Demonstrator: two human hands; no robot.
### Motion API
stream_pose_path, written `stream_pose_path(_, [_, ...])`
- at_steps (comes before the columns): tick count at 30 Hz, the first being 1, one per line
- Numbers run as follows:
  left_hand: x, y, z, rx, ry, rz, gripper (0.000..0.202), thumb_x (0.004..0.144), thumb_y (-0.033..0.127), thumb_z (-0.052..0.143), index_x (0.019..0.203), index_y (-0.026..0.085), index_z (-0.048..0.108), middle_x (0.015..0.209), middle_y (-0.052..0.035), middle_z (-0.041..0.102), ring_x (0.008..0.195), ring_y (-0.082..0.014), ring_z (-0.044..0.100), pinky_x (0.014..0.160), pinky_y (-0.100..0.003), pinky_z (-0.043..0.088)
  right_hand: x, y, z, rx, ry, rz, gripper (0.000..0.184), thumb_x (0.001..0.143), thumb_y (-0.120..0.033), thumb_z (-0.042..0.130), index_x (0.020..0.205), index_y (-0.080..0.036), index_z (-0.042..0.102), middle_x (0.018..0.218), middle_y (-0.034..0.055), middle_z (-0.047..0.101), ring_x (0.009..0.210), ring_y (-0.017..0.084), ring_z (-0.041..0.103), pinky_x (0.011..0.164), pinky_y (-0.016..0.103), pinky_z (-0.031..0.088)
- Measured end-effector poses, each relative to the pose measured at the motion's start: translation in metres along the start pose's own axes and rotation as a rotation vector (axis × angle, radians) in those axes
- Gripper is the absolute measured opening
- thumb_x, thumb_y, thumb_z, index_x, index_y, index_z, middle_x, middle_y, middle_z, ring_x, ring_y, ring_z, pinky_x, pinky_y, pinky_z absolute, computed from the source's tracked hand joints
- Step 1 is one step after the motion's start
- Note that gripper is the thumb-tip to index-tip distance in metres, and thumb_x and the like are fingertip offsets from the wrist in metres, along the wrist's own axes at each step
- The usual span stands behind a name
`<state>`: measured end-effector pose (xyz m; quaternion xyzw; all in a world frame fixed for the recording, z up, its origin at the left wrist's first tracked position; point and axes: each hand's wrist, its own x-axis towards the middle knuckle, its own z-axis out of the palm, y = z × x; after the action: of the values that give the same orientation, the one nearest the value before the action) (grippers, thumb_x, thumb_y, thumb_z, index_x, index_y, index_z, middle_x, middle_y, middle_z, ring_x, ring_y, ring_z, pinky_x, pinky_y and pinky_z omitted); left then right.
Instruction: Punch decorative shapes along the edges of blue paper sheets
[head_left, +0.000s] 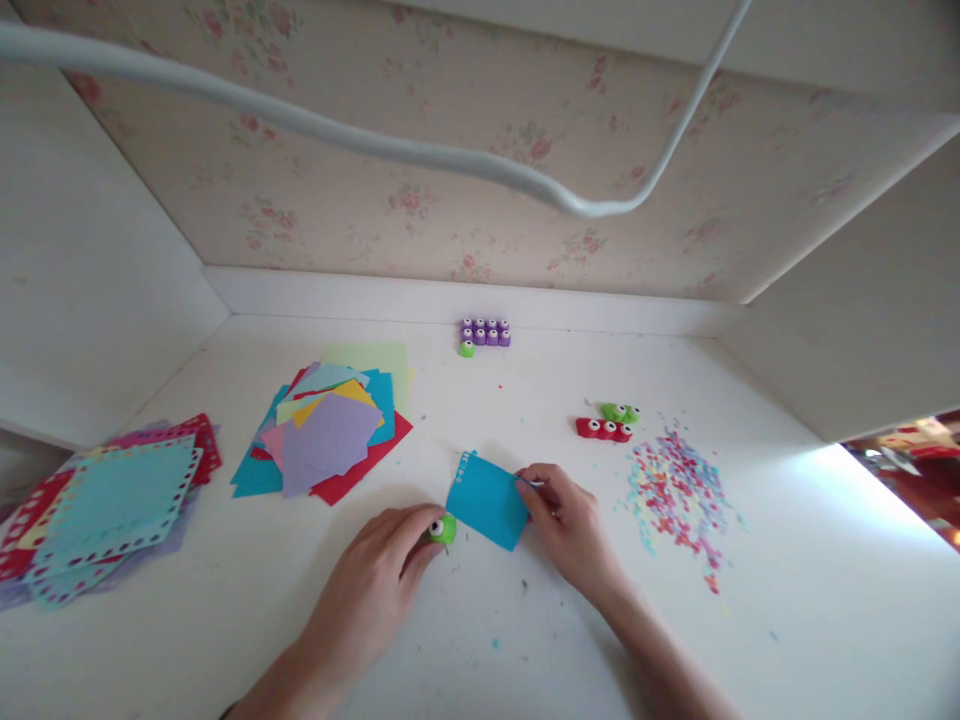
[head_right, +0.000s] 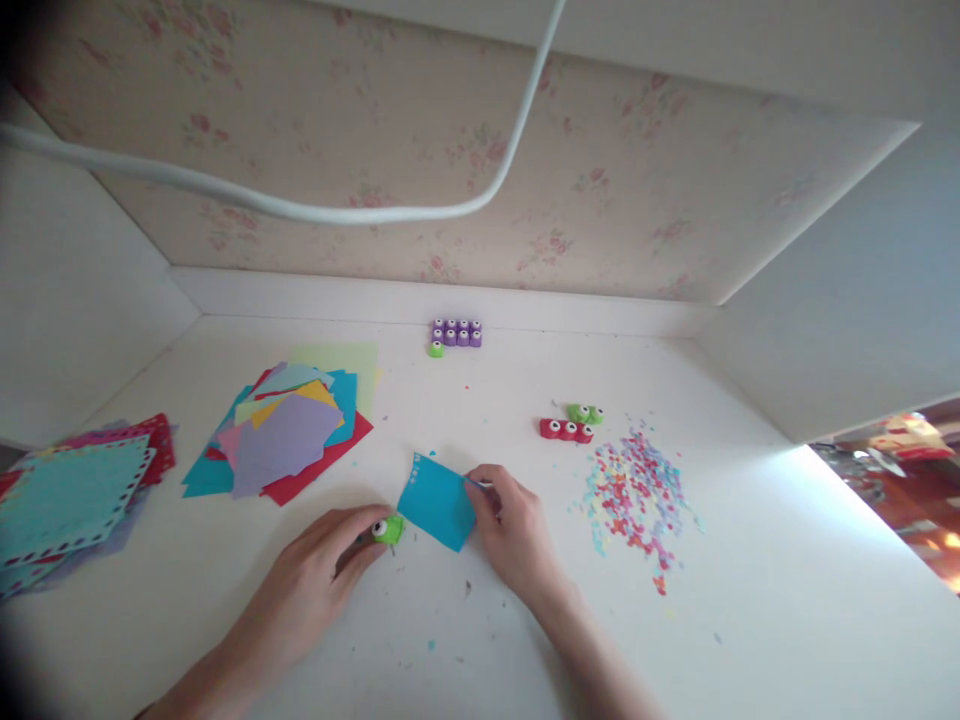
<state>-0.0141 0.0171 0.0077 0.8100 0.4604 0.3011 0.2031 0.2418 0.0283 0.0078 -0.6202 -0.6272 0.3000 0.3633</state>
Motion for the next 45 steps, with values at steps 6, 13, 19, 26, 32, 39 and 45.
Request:
stream_pose_path(6, [0.001, 0.001, -0.001, 0.003, -0.013, 0.001, 0.022, 0.1, 0.028, 0.052, 0.12, 0.025, 0.059, 0.105, -0.0052, 0.072, 0.094, -0.0216, 0.07, 0.082, -0.035, 0.06, 0.003, 0.0, -0.004, 0.337, -0.072, 0.205, 0.027, 0.091, -0.051, 0.06, 0.097, -0.025, 0.057, 0.058, -0.0046, 0.058, 0.049, 0.016, 0.059, 0.046, 0.027, 0.045])
stream_pose_path(13, [0.001, 0.0, -0.002, -0.001, -0.019, 0.012, 0.022, 0.1, 0.025, 0.051, 0.121, 0.024, 0.058, 0.105, -0.0049, 0.071, 0.094, -0.0213, 0.07, 0.082, -0.036, 0.059, 0.008, -0.004, -0.011, 0.457, -0.042, 0.24, 0.034, 0.084, -0.053, 0.069, 0.092, -0.022, 0.058, 0.06, -0.0047, 0.057, 0.047, 0.014, 0.057, 0.042, 0.025, 0.044])
stream_pose_path(19, [0.0, -0.003, 0.0, 0.011, -0.008, 0.018, 0.023, 0.101, 0.028, 0.051, 0.122, 0.024, 0.058, 0.106, -0.0053, 0.071, 0.094, -0.0218, 0.07, 0.082, -0.036, 0.059, 0.007, -0.006, -0.012, 0.453, -0.074, 0.264, 0.035, 0.084, -0.053, 0.069, 0.093, -0.021, 0.059, 0.056, -0.0056, 0.055, 0.044, 0.012, 0.053, 0.04, 0.023, 0.042])
stream_pose_path(26, [0.001, -0.002, 0.0, 0.014, -0.011, 0.036, 0.023, 0.101, 0.027, 0.05, 0.122, 0.023, 0.058, 0.106, -0.0056, 0.071, 0.094, -0.0218, 0.069, 0.082, -0.036, 0.059, 0.004, -0.004, -0.007, 0.424, -0.129, 0.265, 0.03, 0.088, -0.049, 0.066, 0.096, -0.021, 0.059, 0.058, -0.006, 0.055, 0.044, 0.011, 0.053, 0.04, 0.022, 0.041])
stream_pose_path(32, [0.001, -0.003, 0.001, 0.024, 0.0, 0.08, 0.024, 0.102, 0.027, 0.049, 0.123, 0.022, 0.058, 0.109, -0.0067, 0.071, 0.097, -0.022, 0.069, 0.084, -0.037, 0.058, 0.004, -0.004, -0.008, 0.379, -0.149, 0.246, 0.028, 0.089, -0.047, 0.064, 0.098, -0.021, 0.06, 0.056, -0.0062, 0.054, 0.045, 0.012, 0.053, 0.041, 0.022, 0.041])
stream_pose_path(39, [0.001, -0.003, -0.001, 0.01, -0.007, 0.051, 0.024, 0.102, 0.029, 0.049, 0.123, 0.021, 0.058, 0.104, -0.0063, 0.072, 0.092, -0.0217, 0.07, 0.08, -0.036, 0.059, 0.005, 0.0, -0.013, 0.367, -0.133, 0.251, 0.027, 0.09, -0.046, 0.064, 0.099, -0.021, 0.06, 0.055, -0.0062, 0.055, 0.044, 0.012, 0.054, 0.041, 0.022, 0.041])
stream_pose_path(45, [0.001, -0.002, -0.001, 0.008, -0.02, 0.037, 0.024, 0.101, 0.028, 0.05, 0.123, 0.022, 0.058, 0.104, -0.0061, 0.072, 0.093, -0.0218, 0.07, 0.081, -0.036, 0.059, 0.004, 0.0, -0.009, 0.367, -0.162, 0.251, 0.025, 0.09, -0.044, 0.064, 0.1, -0.021, 0.06, 0.054, -0.0062, 0.055, 0.044, 0.012, 0.055, 0.042, 0.022, 0.041])
